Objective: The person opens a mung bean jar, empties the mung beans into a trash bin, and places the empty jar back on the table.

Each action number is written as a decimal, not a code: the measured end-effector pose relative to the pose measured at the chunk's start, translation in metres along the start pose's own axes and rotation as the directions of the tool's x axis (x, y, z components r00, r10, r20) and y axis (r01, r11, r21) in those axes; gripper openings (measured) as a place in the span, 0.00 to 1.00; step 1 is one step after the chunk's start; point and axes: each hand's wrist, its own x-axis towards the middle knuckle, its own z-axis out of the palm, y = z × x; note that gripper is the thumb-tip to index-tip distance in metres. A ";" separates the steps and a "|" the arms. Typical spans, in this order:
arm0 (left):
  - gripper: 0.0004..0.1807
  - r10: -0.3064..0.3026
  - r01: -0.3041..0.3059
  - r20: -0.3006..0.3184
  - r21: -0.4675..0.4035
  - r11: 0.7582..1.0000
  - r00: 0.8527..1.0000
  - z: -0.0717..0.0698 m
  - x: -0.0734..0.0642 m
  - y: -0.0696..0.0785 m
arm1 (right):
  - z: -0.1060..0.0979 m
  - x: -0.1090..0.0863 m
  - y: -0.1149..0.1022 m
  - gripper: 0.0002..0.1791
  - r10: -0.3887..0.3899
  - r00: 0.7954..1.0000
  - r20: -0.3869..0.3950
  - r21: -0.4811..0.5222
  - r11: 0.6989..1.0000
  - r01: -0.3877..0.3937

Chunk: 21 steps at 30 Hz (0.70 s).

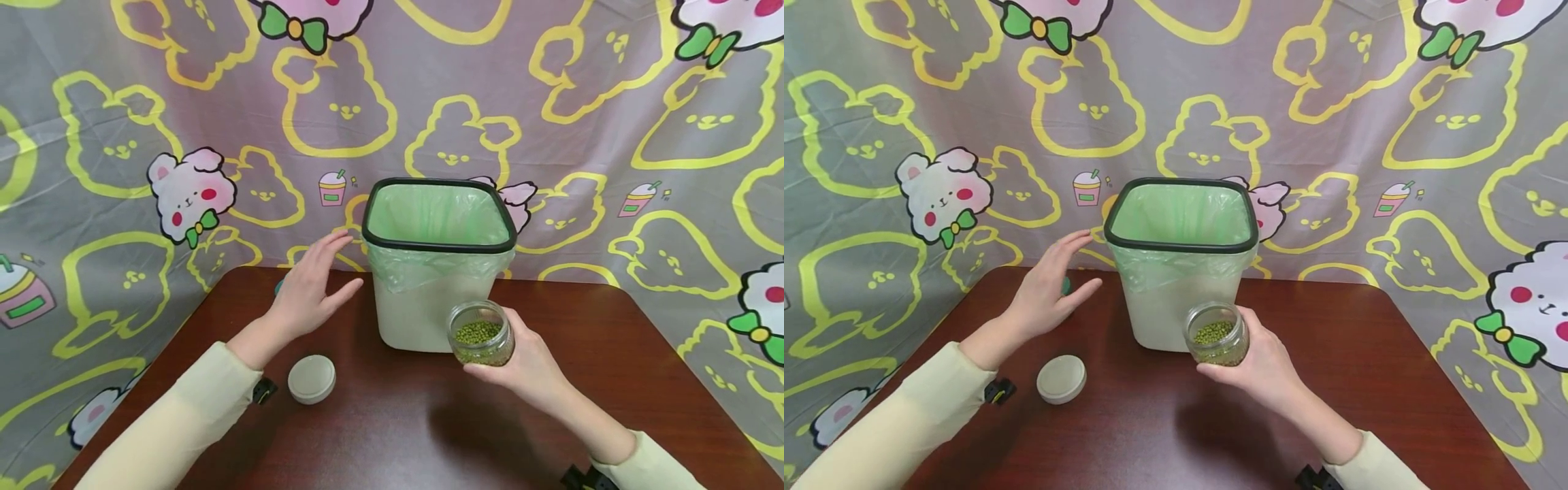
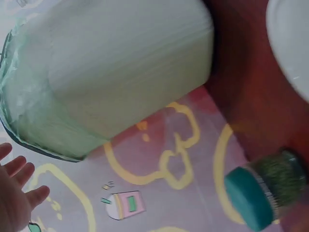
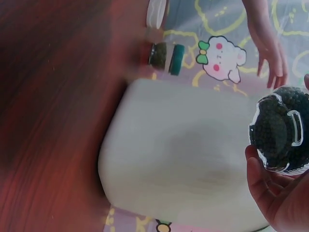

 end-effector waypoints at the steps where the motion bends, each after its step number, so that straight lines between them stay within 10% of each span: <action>1: 0.34 0.028 -0.028 -0.019 -0.002 1.000 0.999 0.000 0.005 0.001 | -0.002 0.000 0.000 0.46 0.003 1.000 -0.002 -0.002 1.000 -0.003; 10: 0.26 0.261 -0.262 0.019 0.071 0.963 0.965 -0.001 0.047 0.013 | -0.015 0.000 0.004 0.47 0.018 1.000 -0.021 -0.039 0.999 -0.019; 21: 0.22 0.192 -0.219 0.227 0.100 0.971 0.955 0.011 0.070 0.020 | -0.033 0.005 0.005 0.46 0.012 0.998 -0.061 -0.073 0.997 -0.016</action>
